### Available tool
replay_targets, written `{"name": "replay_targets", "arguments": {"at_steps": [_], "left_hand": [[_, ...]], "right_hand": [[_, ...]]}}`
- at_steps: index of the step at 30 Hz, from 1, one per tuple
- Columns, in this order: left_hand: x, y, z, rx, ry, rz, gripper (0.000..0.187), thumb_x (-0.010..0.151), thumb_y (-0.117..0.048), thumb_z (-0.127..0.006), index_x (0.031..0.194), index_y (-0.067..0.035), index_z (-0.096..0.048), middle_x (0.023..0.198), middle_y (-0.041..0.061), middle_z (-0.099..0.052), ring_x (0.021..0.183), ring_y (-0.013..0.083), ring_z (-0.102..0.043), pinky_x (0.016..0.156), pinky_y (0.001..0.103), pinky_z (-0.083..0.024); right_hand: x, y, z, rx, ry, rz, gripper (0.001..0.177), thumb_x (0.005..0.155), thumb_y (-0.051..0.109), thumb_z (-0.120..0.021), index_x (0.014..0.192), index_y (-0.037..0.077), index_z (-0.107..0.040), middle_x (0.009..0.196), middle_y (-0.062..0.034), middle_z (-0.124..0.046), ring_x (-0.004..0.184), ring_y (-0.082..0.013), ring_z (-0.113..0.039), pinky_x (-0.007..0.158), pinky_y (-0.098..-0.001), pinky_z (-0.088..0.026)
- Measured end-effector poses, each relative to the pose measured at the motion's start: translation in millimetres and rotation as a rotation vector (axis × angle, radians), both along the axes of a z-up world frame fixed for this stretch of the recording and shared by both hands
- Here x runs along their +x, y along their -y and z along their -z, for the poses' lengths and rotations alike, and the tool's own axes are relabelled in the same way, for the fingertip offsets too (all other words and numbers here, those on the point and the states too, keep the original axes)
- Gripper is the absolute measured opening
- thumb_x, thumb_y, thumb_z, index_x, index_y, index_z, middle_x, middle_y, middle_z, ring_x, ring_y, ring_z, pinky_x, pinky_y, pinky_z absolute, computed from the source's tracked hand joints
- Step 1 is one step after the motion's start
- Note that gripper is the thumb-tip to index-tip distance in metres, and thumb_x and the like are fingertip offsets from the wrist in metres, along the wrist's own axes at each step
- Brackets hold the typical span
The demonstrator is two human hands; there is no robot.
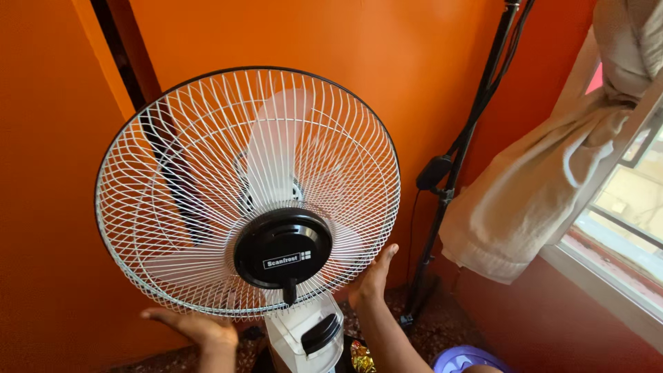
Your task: The person reassembles a standing electric fan by hand. They attach the central hub cap to the fan blades, then place and secure the front wire cage, followed by the rear wire cage, completing the assembly.
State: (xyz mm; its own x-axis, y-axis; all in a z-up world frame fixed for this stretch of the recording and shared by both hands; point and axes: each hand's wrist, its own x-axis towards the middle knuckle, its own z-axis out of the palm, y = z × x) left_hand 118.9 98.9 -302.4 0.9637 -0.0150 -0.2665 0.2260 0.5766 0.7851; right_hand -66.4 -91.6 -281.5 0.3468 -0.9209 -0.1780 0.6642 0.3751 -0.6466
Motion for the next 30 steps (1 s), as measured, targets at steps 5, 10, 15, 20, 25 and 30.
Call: {"name": "replay_targets", "arguments": {"at_steps": [5,10,15,20,25,30], "left_hand": [[1,11,7,-0.290,0.004,0.047,0.099,0.082,-0.086,-0.004,0.164,-0.032,0.005,0.173,0.009,-0.001,0.157,0.0415,-0.001,0.119,0.073,-0.010],[10,19,13,-0.085,-0.156,-0.057,0.096,0.082,-0.085,-0.006,0.163,-0.036,0.007,0.173,0.006,0.006,0.158,0.0373,0.005,0.119,0.074,-0.002],[16,26,15,-0.061,-0.193,-0.128,0.094,0.083,-0.084,-0.007,0.163,-0.036,0.005,0.173,0.005,0.006,0.157,0.0364,0.005,0.119,0.073,-0.002],[20,32,13,-0.098,-0.206,-0.129,0.094,0.083,-0.083,-0.006,0.163,-0.035,0.003,0.173,0.006,0.001,0.157,0.0375,0.000,0.119,0.073,-0.007],[16,33,8,-0.173,-0.191,-0.083,0.093,0.084,-0.083,-0.004,0.163,-0.035,0.000,0.172,0.007,-0.004,0.157,0.0386,-0.005,0.119,0.073,-0.011],[14,26,16,-0.290,-0.151,0.011,0.093,0.084,-0.082,-0.002,0.163,-0.034,-0.002,0.172,0.008,-0.008,0.157,0.0397,-0.010,0.119,0.072,-0.016]], "right_hand": [[17,-22,-12,0.100,0.098,0.006,0.098,0.084,0.085,-0.017,0.161,0.024,-0.022,0.165,-0.0135,-0.032,0.149,-0.0433,-0.034,0.118,-0.0634,-0.032],[29,-23,-9,0.149,0.105,0.069,0.098,0.085,0.085,-0.016,0.161,0.025,-0.026,0.164,-0.0104,-0.036,0.147,-0.0396,-0.038,0.117,-0.0599,-0.035],[37,-13,-5,0.208,0.063,0.149,0.092,0.088,0.081,-0.015,0.160,0.025,-0.025,0.163,-0.0111,-0.036,0.145,-0.0387,-0.041,0.115,-0.0593,-0.038],[46,-5,-8,0.154,0.154,0.151,0.088,0.092,0.077,-0.017,0.157,0.020,-0.032,0.156,-0.0143,-0.046,0.139,-0.0388,-0.050,0.112,-0.0546,-0.046],[46,-5,-22,0.151,0.185,0.101,0.088,0.093,0.075,-0.016,0.155,0.017,-0.035,0.151,-0.0162,-0.051,0.135,-0.0399,-0.054,0.109,-0.0565,-0.049],[40,-13,-25,0.191,0.165,0.003,0.088,0.093,0.075,-0.016,0.152,0.015,-0.043,0.147,-0.0154,-0.056,0.131,-0.0361,-0.057,0.105,-0.0539,-0.050]]}}
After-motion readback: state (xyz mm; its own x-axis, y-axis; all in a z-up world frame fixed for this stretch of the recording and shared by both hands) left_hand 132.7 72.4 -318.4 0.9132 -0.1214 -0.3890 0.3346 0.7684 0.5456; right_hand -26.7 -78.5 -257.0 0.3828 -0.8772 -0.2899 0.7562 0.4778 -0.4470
